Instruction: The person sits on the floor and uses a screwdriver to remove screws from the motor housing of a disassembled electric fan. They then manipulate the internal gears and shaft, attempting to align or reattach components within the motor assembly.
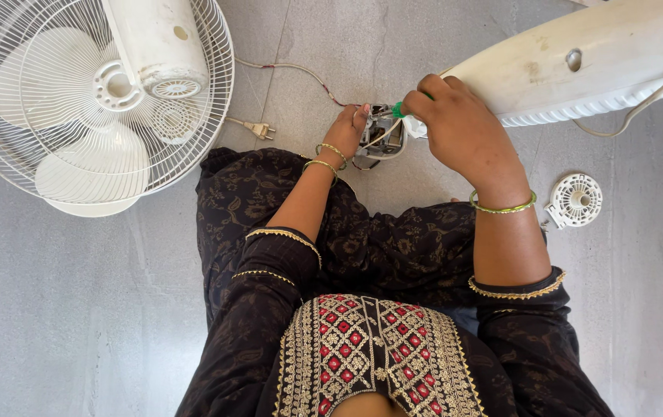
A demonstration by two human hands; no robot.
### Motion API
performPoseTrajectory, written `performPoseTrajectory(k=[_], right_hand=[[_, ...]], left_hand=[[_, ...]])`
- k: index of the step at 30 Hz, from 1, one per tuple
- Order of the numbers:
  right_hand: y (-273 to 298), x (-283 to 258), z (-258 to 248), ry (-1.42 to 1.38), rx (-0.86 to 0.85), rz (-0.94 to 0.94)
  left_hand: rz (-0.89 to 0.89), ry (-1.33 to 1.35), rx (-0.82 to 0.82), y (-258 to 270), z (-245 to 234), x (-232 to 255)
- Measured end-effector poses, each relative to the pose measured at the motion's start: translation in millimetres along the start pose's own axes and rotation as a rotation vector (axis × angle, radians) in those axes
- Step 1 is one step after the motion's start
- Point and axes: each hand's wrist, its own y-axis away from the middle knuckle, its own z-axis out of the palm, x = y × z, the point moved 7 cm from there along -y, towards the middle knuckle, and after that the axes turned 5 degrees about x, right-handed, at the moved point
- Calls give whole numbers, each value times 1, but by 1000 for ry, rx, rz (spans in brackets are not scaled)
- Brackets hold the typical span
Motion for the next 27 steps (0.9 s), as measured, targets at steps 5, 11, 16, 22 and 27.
performPoseTrajectory(k=[5, 11, 16, 22, 27], right_hand=[[-14, 1, 2, 104, -30, -88], [-36, 17, 22, 498, -19, -219], [-48, 45, 48, 598, -283, -116], [-47, 18, 41, 597, -152, -352], [-36, 12, 35, 618, -183, -336]], left_hand=[[-6, 4, 3, -2, 1, -3], [-32, -29, -40, -3, 7, -9], [-77, -54, -62, -1, 7, -9], [-93, -49, -84, -4, 8, -8], [-82, -59, -74, -7, 11, -12]])
